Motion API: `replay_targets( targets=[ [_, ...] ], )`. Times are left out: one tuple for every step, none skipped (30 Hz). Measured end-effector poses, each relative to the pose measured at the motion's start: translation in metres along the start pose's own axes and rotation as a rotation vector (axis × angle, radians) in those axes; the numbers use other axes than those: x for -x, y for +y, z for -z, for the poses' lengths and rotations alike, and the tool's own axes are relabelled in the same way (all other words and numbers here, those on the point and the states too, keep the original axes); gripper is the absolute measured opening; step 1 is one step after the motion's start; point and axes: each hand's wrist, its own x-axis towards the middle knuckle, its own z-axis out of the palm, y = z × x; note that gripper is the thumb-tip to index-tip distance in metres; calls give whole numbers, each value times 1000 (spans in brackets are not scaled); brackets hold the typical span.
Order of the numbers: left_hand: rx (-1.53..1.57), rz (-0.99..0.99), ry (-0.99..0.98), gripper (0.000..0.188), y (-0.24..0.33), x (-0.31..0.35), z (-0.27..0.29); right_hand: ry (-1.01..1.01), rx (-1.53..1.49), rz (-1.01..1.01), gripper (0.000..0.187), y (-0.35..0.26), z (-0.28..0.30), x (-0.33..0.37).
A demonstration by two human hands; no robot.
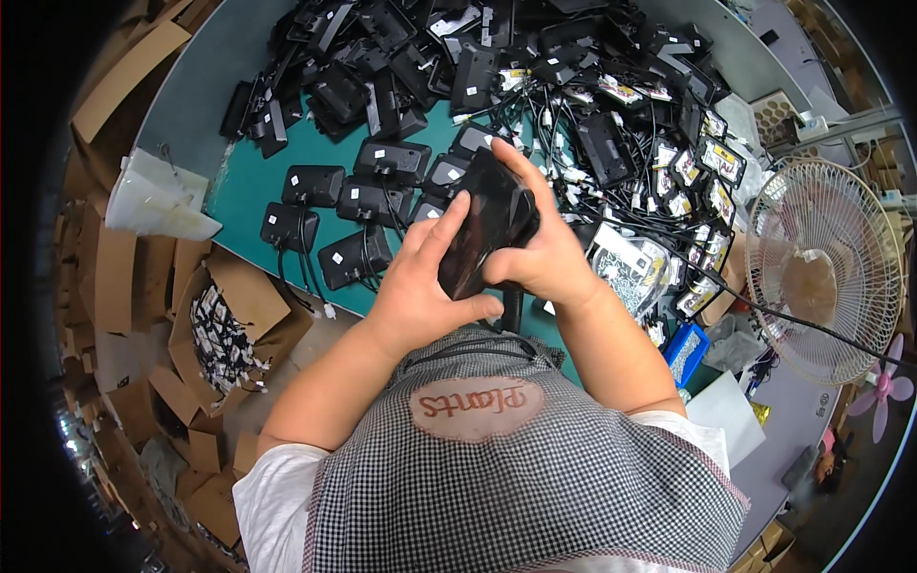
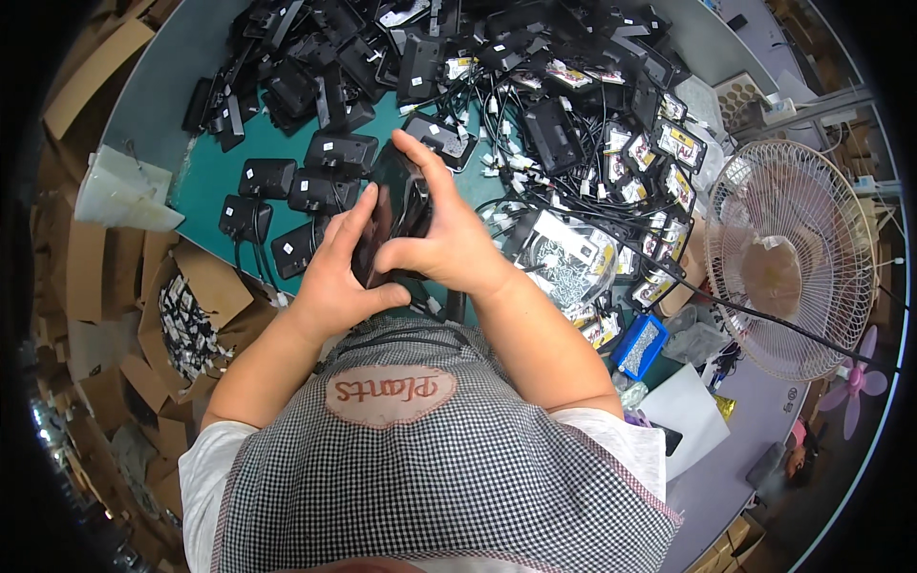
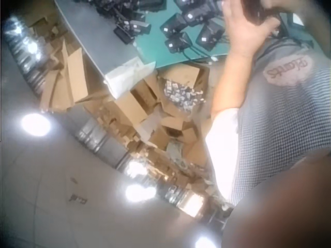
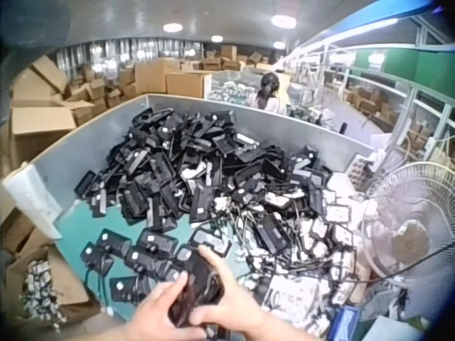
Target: The person assembles small black electronic devices by inserting wires into the casing and securing the back cover. They handle the devices one at a time, picking them up from a pile, connecting the internal wiring, and placing the finished units on the table.
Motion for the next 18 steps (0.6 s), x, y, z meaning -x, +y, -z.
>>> replay_targets(
  targets=[
    [-10, 28, -11, 117, 2, 0, 0, 3, 59, -5, 131, 1, -1, 1],
    [-20, 56, -22, 116, 6, 0, 2, -14, 38, 19, 127, 5, 1, 0],
    [-30, 85, -31, 116, 8, 1, 2, 0, 20, 16, 128, 5, 1, -2],
    [1, 52, -15, 115, 6, 1, 3, 16, 3, 13, 129, 5, 1, -4],
    [31, 20, 1, 115, 5, 0, 3, 31, -15, 9, 130, 5, 1, -4],
    [58, -11, 18, 115, 4, 0, 5, 43, -122, -58, 128, -10, -8, -5],
    [96, 22, -2, 115, 4, 1, 6, 37, -146, -72, 127, -10, -8, -5],
    [134, 55, -21, 116, 4, 1, 6, 31, -170, -85, 127, -10, -6, -6],
    [174, 85, -41, 116, 5, 1, 7, 26, -191, -97, 126, -11, -4, -6],
    [163, 81, -55, 115, 4, 0, 8, 9, -257, -112, 126, -10, -4, -5],
    [151, 77, -69, 113, 4, 0, 10, 14, -292, -118, 125, -9, -5, -4],
    [142, 72, -84, 112, 4, -1, 11, 21, -326, -124, 125, -8, -5, -4],
    [95, 89, -60, 109, 8, -1, 11, 27, -361, -130, 125, -8, -5, -3],
    [48, 105, -36, 107, 15, -2, 11, 33, -356, -106, 124, -7, -5, -2],
    [3, 116, -12, 105, 22, -3, 11, 41, -347, -79, 124, -7, -3, -2],
    [-82, 106, 13, 104, 26, -5, 11, 49, -338, -51, 123, -7, -2, -3],
    [-166, 95, 38, 104, 30, -5, 11, 38, -335, -26, 120, -10, -2, -4],
    [-252, 88, 64, 103, 32, -6, 12, 25, -336, -3, 116, -12, -2, -4]
  ],
)
